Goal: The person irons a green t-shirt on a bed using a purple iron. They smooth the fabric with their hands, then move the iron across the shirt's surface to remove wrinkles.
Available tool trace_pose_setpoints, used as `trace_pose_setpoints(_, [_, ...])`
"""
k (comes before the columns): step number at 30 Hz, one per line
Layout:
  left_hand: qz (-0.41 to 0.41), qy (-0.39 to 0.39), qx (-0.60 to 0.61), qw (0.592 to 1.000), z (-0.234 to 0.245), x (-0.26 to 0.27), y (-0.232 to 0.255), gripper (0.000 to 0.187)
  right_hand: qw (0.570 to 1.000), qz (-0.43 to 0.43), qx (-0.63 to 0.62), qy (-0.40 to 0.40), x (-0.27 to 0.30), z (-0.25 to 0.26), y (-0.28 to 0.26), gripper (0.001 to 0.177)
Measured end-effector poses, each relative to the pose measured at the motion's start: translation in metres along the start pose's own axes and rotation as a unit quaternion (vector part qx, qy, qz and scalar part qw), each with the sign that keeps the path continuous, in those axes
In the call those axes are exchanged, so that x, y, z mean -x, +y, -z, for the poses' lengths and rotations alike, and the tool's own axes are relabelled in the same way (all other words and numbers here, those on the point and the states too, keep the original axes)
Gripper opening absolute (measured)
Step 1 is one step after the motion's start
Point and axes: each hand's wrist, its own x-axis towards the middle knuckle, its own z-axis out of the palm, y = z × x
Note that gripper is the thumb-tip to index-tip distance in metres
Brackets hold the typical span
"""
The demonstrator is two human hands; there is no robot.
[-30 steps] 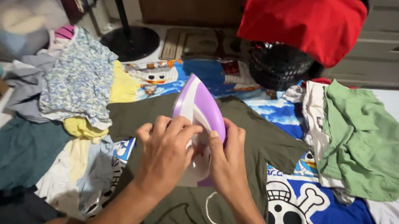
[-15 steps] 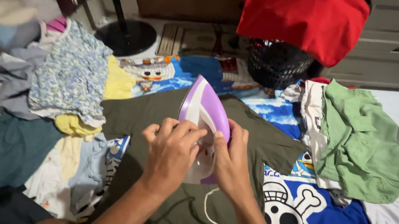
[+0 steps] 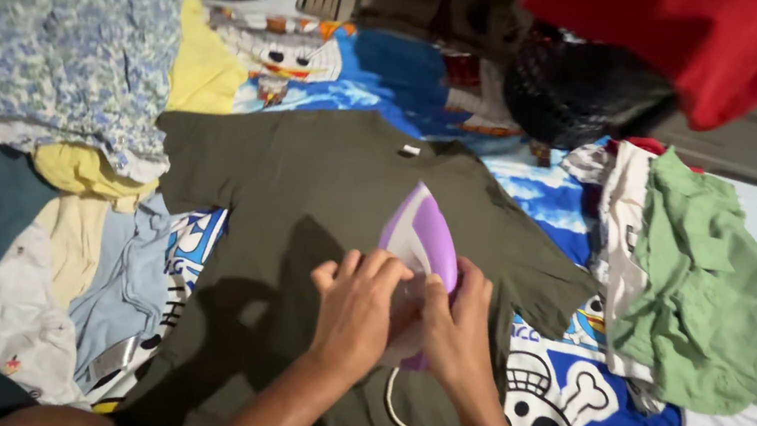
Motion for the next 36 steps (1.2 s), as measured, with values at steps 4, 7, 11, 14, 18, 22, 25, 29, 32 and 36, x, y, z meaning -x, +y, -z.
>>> trace_pose_setpoints(4, [0.031,0.013,0.181,0.983,-0.017,-0.006,-0.065,0.051,0.993,-0.066,0.089,-0.047,-0.016,-0.027,0.013,0.051])
trace_pose_setpoints(7, [0.069,0.012,0.044,0.997,-0.017,-0.033,-0.152,0.064,0.989,0.027,0.135,-0.044,-0.032,-0.060,0.027,0.046])
trace_pose_setpoints(11, [0.040,-0.083,-0.234,0.968,0.000,-0.026,-0.234,0.086,0.977,0.051,0.195,-0.075,-0.062,-0.110,0.043,0.039])
trace_pose_setpoints(14, [0.037,-0.103,-0.253,0.961,-0.003,-0.022,-0.249,0.087,0.955,0.000,0.281,-0.093,-0.086,-0.125,0.048,0.054])
trace_pose_setpoints(18, [0.030,-0.099,-0.249,0.963,0.000,-0.020,-0.247,0.086,0.933,0.016,0.346,-0.093,-0.131,-0.140,0.057,0.065])
trace_pose_setpoints(22, [0.037,-0.108,-0.253,0.961,0.003,-0.025,-0.242,0.089,0.933,0.042,0.345,-0.095,-0.180,-0.158,0.062,0.060])
trace_pose_setpoints(25, [0.036,-0.107,-0.249,0.962,0.004,-0.024,-0.245,0.089,0.937,0.033,0.327,-0.116,-0.199,-0.165,0.063,0.058])
trace_pose_setpoints(29, [0.025,-0.097,-0.246,0.964,0.003,-0.023,-0.244,0.090,0.929,0.034,0.344,-0.131,-0.177,-0.151,0.073,0.063])
trace_pose_setpoints(32, [0.012,-0.081,-0.239,0.967,0.004,-0.019,-0.245,0.091,0.936,0.015,0.331,-0.120,-0.134,-0.121,0.082,0.063])
trace_pose_setpoints(36, [-0.031,-0.074,-0.240,0.967,0.011,-0.008,-0.248,0.087,0.933,-0.033,0.348,-0.089,-0.093,-0.075,0.089,0.060])
